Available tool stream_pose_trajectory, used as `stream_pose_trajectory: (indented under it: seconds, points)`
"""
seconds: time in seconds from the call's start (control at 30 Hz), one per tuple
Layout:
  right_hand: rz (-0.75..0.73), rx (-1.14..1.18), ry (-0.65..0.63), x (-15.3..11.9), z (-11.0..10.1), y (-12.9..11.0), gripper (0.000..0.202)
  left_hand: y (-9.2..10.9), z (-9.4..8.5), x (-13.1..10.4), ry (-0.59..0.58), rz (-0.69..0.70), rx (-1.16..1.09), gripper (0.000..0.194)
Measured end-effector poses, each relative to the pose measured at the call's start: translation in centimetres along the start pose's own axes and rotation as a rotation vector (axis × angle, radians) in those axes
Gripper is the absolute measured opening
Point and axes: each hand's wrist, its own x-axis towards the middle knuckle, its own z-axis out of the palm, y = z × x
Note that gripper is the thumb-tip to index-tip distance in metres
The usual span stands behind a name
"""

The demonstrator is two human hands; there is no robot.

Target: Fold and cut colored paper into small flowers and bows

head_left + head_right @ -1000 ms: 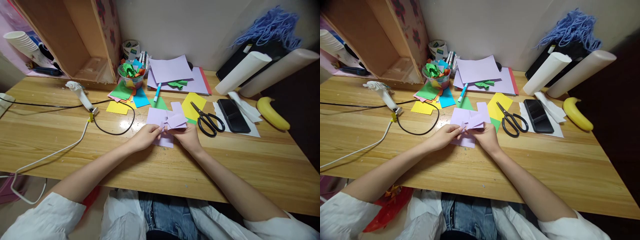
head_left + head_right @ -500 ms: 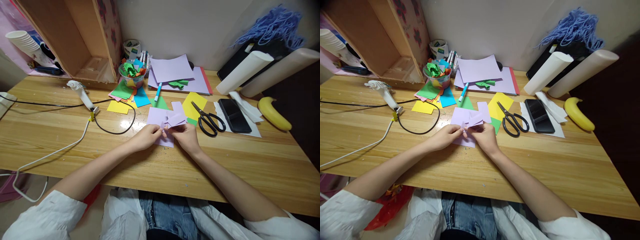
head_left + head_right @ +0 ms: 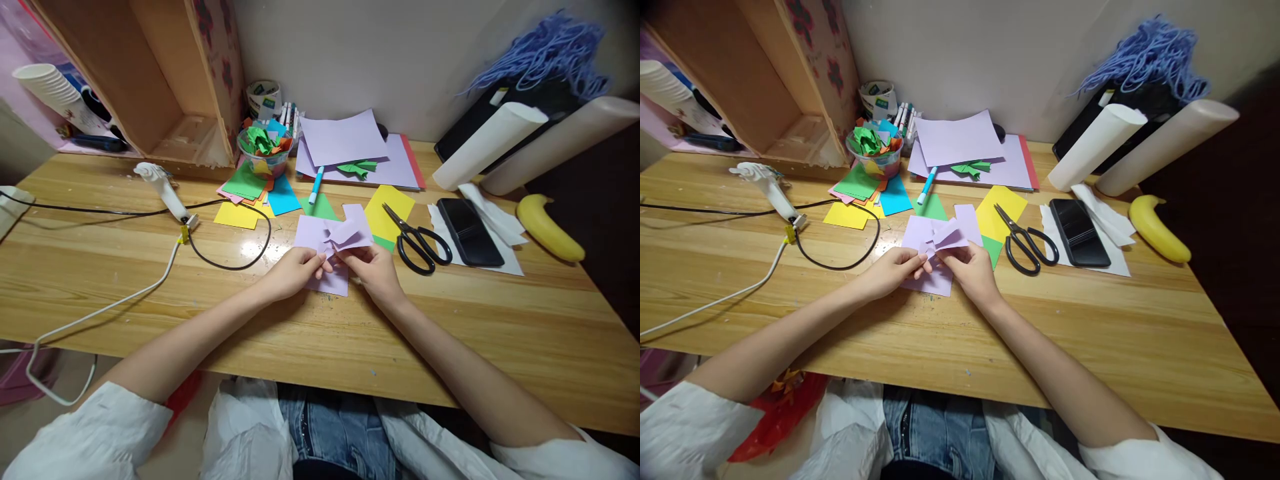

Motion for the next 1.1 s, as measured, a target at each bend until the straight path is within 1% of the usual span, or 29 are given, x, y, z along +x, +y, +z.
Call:
stream_pose_trajectory:
  seconds: [0.2,0.33,0.47,0.53,0.63,0.7,0.83,1.0,1.1]
  points:
    - [0.038,-0.028,0.058,-0.02,0.05,-0.03,0.021,-0.34,0.12,0.16,-0.056,0.004,-0.119,0.037]
    - [0.033,-0.008,0.052,-0.14,0.16,-0.14,0.020,-0.04,0.03,0.01,-0.103,0.017,-0.154,0.035]
    - [0.019,-0.027,0.077,-0.14,0.11,-0.12,0.019,0.02,-0.09,0.05,-0.133,-0.010,-0.188,0.035]
    - [0.009,-0.047,0.046,-0.11,0.00,-0.04,0.019,-0.15,-0.11,0.17,-0.127,-0.024,-0.219,0.035]
    - [-0.006,-0.071,-0.057,-0.08,-0.13,0.01,0.019,-0.36,-0.12,0.32,-0.132,-0.036,-0.283,0.035]
    - [-0.005,-0.077,-0.087,-0.09,-0.13,-0.05,0.019,-0.37,-0.14,0.35,-0.142,-0.040,-0.312,0.033]
    - [-0.008,-0.106,-0.073,-0.18,0.02,-0.28,0.018,-0.27,-0.23,0.32,-0.153,-0.054,-0.318,0.031]
    - [-0.059,-0.114,-0.074,-0.33,0.17,-0.13,0.018,-0.47,-0.27,0.42,-0.176,-0.056,-0.352,0.031]
    - [-0.074,-0.131,-0.065,-0.44,0.22,0.07,0.018,-0.58,-0.32,0.50,-0.173,-0.053,-0.330,0.031]
